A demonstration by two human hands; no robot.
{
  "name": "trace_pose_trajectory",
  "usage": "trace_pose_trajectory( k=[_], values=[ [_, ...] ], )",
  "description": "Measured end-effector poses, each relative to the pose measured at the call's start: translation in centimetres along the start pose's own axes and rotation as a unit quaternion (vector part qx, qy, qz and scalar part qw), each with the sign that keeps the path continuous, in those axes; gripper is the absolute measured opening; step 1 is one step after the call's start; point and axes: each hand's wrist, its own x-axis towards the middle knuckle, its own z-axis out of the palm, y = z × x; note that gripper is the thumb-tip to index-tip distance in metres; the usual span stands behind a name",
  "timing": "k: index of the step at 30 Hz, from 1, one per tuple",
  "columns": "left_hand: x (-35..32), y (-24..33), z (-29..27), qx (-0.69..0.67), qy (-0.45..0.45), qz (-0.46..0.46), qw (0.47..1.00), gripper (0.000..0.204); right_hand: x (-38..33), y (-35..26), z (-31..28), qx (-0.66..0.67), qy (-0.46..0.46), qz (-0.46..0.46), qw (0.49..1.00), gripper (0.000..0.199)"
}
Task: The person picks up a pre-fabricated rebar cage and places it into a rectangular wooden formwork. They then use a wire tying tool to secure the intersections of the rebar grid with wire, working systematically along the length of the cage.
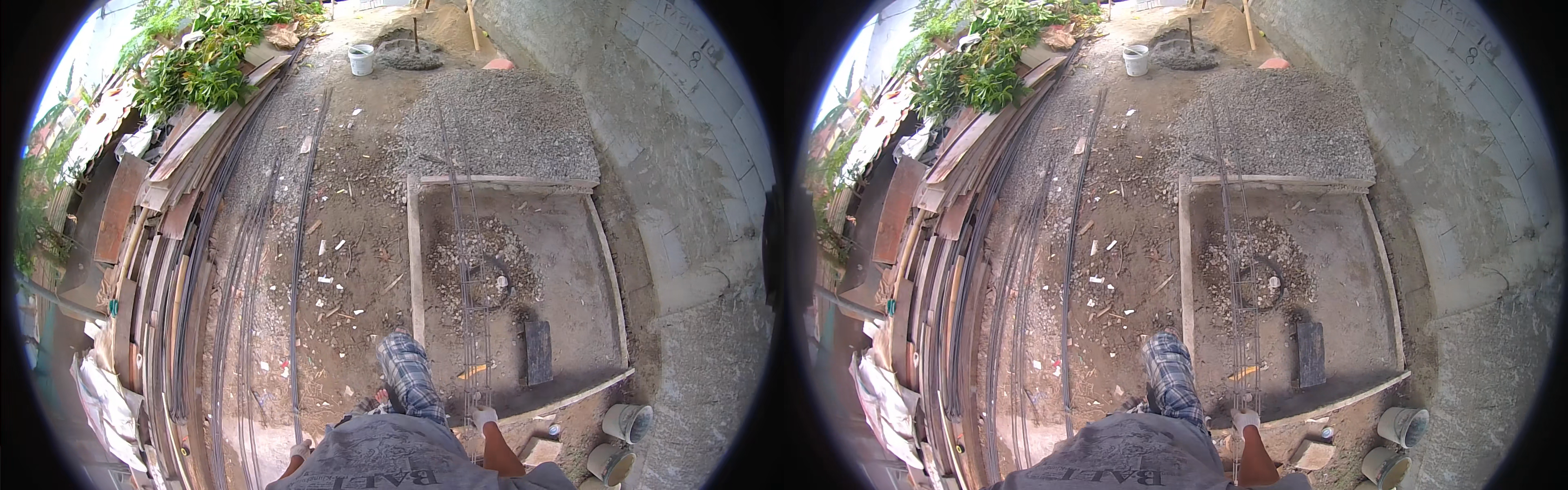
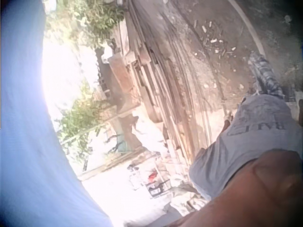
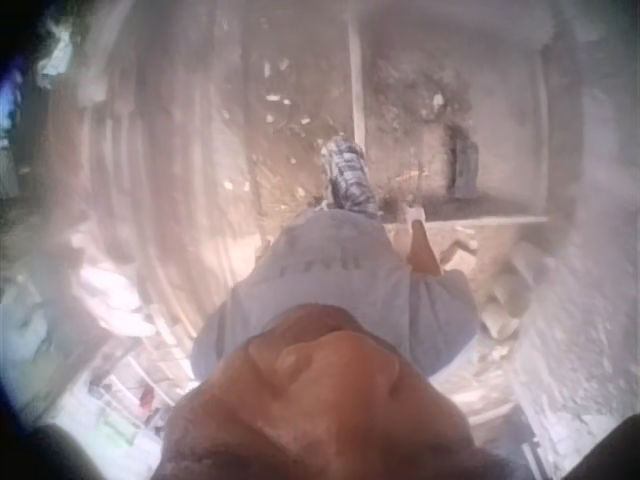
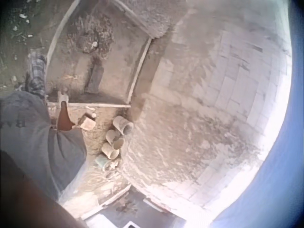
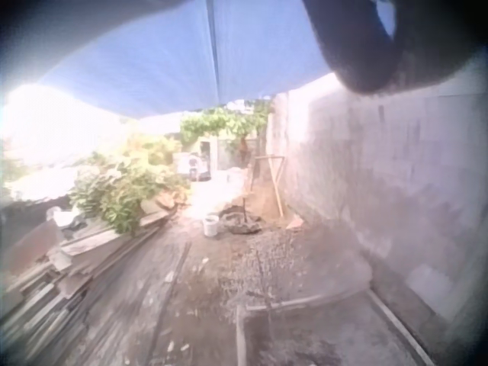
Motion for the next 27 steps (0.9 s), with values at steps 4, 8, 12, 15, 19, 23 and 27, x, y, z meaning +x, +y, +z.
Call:
trace_pose_trajectory(
  k=[4,8,12,15,19,23,27],
  values=[
    [0.4,7.5,5.7,0.009,-0.012,-0.007,1.0,0.023,6.7,-1.2,0.1,0.036,-0.054,0.102,0.993,0.033],
    [-2.2,20.8,6.7,-0.036,0.009,0.118,0.992,0.024,10.2,-13.3,0.5,0.114,-0.028,0.17,0.978,0.026],
    [-8.5,36.1,22.6,-0.137,-0.124,0.274,0.944,0.032,22.9,-21.4,-7.9,-0.095,0.088,-0.142,0.981,0.033],
    [-12.3,43.4,22.9,-0.082,-0.068,0.356,0.928,0.036,20.6,-39.9,-8.5,-0.066,0.048,-0.209,0.974,0.045],
    [-9.0,48.2,28.5,0.041,-0.106,0.353,0.929,0.038,23.3,-50.9,-12.7,0.115,0.115,-0.221,0.962,0.037],
    [-2.0,50.4,25.3,0.089,-0.063,0.152,0.982,0.031,24.7,-55.2,-9.1,0.089,0.173,-0.218,0.956,0.037],
    [3.1,56.4,28.4,0.11,-0.044,0.002,0.993,0.024,28.3,-49.4,-4.1,0.125,0.139,0.043,0.981,0.036]
  ],
)
